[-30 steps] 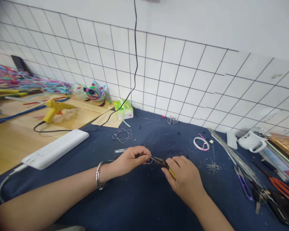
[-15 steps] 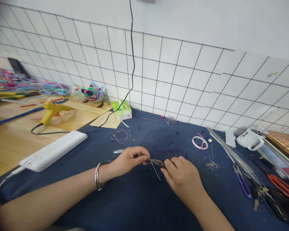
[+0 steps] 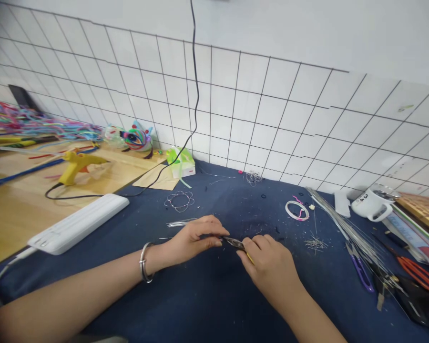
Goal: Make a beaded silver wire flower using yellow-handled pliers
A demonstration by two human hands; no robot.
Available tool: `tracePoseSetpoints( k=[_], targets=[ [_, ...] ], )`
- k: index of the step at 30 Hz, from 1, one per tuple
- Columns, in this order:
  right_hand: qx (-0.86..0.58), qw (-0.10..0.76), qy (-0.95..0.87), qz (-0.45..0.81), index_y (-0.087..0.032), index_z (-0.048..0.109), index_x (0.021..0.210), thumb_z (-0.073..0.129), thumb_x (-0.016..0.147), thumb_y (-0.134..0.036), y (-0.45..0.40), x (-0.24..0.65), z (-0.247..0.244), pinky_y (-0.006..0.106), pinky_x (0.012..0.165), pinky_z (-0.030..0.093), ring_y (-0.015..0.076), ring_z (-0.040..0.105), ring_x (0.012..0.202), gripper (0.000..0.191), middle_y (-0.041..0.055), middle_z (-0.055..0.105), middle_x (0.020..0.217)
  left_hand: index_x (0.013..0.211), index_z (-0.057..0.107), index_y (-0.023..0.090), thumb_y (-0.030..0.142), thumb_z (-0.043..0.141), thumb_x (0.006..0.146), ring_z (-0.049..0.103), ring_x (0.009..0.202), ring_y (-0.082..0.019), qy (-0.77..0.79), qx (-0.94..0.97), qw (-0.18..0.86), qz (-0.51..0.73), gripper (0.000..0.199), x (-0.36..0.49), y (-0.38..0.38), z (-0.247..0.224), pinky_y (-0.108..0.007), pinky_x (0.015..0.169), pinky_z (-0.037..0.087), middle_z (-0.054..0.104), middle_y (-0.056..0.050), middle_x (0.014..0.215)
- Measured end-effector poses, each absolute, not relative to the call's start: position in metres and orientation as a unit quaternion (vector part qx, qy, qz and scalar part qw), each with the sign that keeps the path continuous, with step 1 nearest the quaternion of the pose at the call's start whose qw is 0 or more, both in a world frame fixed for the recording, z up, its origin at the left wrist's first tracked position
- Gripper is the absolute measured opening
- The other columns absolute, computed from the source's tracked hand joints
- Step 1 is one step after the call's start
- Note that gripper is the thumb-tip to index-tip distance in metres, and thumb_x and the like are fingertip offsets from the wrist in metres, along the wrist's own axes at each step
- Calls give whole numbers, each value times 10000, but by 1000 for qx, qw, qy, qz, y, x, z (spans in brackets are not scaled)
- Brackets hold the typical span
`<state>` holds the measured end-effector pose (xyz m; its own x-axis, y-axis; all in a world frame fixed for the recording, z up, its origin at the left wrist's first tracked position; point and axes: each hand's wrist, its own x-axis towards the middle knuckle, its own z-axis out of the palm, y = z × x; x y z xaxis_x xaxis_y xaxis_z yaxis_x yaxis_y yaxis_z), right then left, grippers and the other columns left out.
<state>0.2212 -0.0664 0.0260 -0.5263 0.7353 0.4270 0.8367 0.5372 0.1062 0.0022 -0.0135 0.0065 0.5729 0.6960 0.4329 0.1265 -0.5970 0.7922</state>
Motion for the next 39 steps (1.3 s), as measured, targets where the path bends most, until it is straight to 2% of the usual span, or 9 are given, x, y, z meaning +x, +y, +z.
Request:
tracePoseSetpoints(
  k=[4,9,13,21,27,39],
  targets=[
    [-453,167,-862,-155,-192,604,892,475,835,-270,-68,219,25,248,636,382,135,539,694,161,31,597,730,1024,620,210,223,547,797,534,814,-135,254,817,366,367,239,2,-15,6,-272,760,443,560,-54,877],
    [-448,170,-864,-157,-195,603,891,475,833,-273,-69,216,21,251,628,375,138,532,687,160,32,596,726,863,658,178,169,503,810,531,736,-115,255,818,368,361,164,5,-15,2,-228,674,444,545,-42,812],
    [-456,162,-862,-147,-200,599,866,471,833,-270,-70,214,20,256,629,368,140,523,680,150,28,589,720,774,625,164,158,484,812,520,744,-123,260,809,376,371,146,6,-14,0,-241,703,422,563,-31,764],
    [-481,181,-849,-126,-196,598,863,476,826,-274,-68,215,21,263,657,382,148,539,719,150,34,594,743,743,575,137,246,567,768,476,745,-113,312,646,540,441,112,3,-8,3,-247,719,381,534,-15,795],
    [-495,229,-828,-134,-196,603,895,490,819,-288,-68,218,23,266,676,406,156,554,743,164,42,609,784,723,573,132,245,604,731,449,682,-97,319,587,600,441,117,4,-4,2,-230,664,365,523,1,721],
    [-487,217,-839,-112,-200,600,905,486,818,-283,-70,216,21,280,704,415,160,555,762,165,42,609,790,753,548,132,261,553,780,456,674,-94,327,653,536,424,133,4,-6,1,-225,651,368,525,4,723]
  ],
)
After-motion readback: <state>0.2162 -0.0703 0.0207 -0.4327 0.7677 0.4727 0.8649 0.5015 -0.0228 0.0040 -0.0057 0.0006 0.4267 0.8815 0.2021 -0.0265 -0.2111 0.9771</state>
